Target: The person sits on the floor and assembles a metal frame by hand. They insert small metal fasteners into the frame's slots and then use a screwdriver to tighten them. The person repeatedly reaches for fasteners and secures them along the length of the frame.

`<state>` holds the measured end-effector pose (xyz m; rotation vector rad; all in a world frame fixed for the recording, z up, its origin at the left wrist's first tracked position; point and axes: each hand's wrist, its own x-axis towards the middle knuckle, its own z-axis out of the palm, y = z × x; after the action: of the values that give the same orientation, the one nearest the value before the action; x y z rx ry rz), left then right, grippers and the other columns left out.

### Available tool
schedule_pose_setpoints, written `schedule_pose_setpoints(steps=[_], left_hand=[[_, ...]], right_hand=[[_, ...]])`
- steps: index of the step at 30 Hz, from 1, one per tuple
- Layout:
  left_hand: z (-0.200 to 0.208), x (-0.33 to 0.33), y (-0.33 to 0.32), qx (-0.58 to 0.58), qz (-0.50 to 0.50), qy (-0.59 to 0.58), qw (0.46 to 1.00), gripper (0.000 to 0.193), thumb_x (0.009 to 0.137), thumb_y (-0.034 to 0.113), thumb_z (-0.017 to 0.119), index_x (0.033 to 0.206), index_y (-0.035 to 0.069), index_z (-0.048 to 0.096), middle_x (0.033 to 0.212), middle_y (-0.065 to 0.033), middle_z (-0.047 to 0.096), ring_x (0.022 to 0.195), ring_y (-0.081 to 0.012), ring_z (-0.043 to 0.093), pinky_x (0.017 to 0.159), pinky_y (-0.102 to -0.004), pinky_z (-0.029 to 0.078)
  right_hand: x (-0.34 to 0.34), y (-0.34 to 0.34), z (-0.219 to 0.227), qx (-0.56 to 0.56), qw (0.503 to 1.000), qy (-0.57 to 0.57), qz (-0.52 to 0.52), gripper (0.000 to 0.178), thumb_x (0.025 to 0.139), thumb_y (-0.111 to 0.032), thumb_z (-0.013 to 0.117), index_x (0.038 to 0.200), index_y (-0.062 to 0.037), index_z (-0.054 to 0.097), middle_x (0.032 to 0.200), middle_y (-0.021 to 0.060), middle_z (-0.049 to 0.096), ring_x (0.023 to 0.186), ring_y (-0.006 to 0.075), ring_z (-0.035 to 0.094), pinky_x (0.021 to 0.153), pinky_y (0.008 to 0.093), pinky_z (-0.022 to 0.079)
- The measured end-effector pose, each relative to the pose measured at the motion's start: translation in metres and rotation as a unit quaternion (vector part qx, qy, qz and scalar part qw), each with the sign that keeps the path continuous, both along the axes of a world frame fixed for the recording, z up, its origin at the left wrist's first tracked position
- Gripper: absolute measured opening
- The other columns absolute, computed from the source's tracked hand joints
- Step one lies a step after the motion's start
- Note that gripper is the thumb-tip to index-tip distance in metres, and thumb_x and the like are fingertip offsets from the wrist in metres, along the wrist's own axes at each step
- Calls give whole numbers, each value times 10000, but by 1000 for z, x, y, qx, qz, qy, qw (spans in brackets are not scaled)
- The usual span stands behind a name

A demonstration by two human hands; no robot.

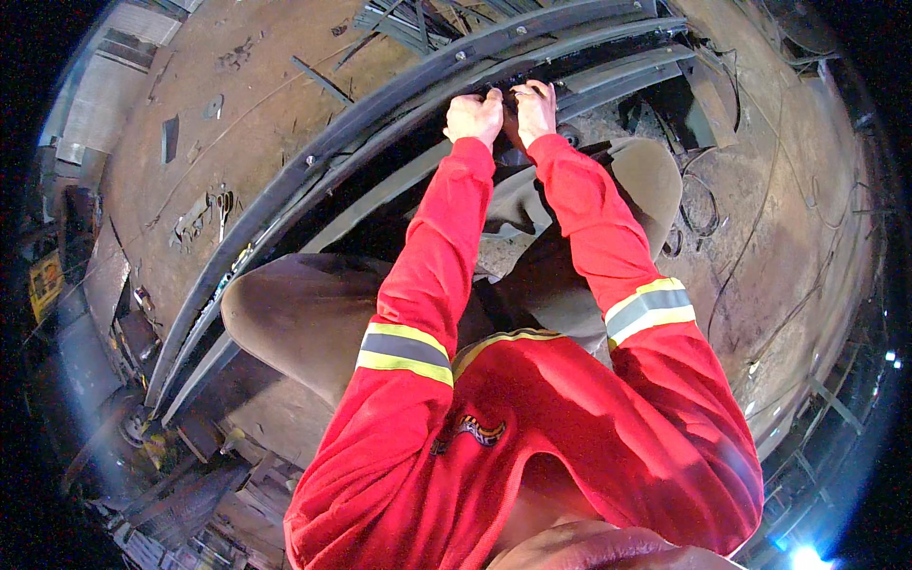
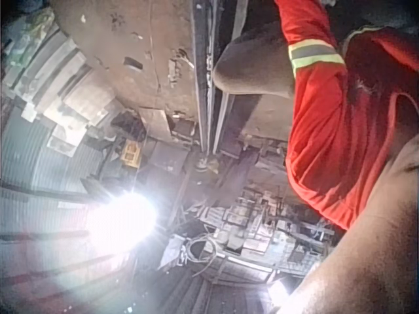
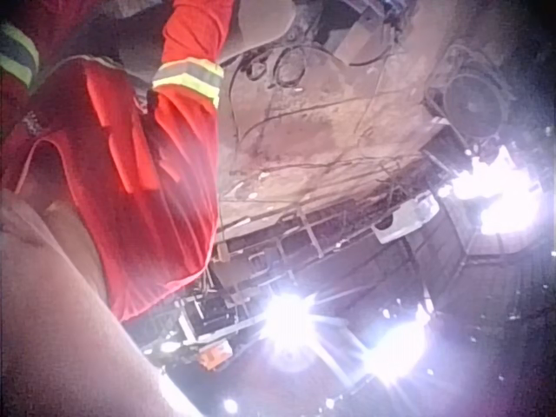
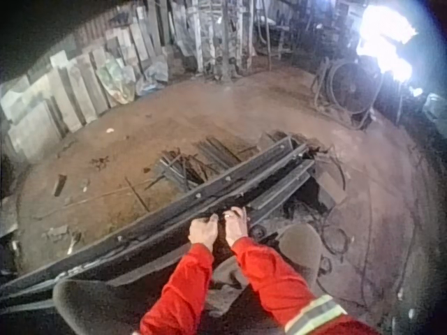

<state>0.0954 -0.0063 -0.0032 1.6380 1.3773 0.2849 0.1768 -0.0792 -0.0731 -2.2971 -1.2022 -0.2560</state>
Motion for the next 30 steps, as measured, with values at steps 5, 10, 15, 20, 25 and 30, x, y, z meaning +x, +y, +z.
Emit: schedule_pose_setpoints(steps=[5, 10, 15, 20, 25, 30], left_hand=[[16, 6, -8, -9, 82, -3, 997, 324, 637, 362, 707, 677, 42, 683, 752, -139, 669, 750, -310, 646, 912, -474, 390], [10, 9, -8, 55, 76, 34, 995, 430, 612, 431, 742, 703, 15, 678, 771, -184, 661, 746, -303, 651, 755, -375, 486], [-7, 3, 2, 29, -22, 1, 999, 443, 715, 436, 636, 791, 1, 670, 817, -207, 649, 814, -316, 636, 776, -379, 465], [-12, 1, 6, 19, -6, -21, 1000, 399, 698, 377, 676, 729, -21, 654, 759, -205, 642, 704, -290, 638, 694, -377, 472], [14, 7, -8, 10, 99, -9, 995, 320, 631, 341, 750, 713, 36, 696, 760, -145, 672, 752, -296, 655, 851, -410, 443], [9, 10, -9, 43, 82, 23, 995, 328, 649, 348, 734, 748, 38, 696, 791, -156, 670, 783, -311, 652, 864, -402, 441]], right_hand=[[0, 1, 11, -75, 995, 12, -59, 186, 786, -143, 520, 858, -86, 682, 997, 107, 606, 1070, 299, 472, 1023, 461, 267], [9, 1, 10, 7, 997, 61, -45, 161, 768, -136, 529, 768, -99, 685, 905, 70, 626, 1051, 270, 482, 1023, 478, 261], [7, -3, -19, 50, 997, 26, -47, 184, 759, -147, 538, 888, -148, 670, 982, 8, 616, 1139, 203, 411, 1094, 487, 96], [-3, 1, 7, -88, 991, 83, -58, 219, 805, -176, 519, 979, -155, 651, 1113, 20, 563, 1200, 232, 364, 1093, 510, 69], [-2, 2, 10, -71, 994, -4, -82, 270, 706, -261, 611, 921, -104, 656, 1048, 82, 597, 1086, 304, 466, 1034, 496, 213], [10, 0, 6, -57, 986, 137, -69, 196, 795, -159, 524, 916, -120, 673, 1035, 60, 608, 1104, 269, 463, 1063, 498, 189]])
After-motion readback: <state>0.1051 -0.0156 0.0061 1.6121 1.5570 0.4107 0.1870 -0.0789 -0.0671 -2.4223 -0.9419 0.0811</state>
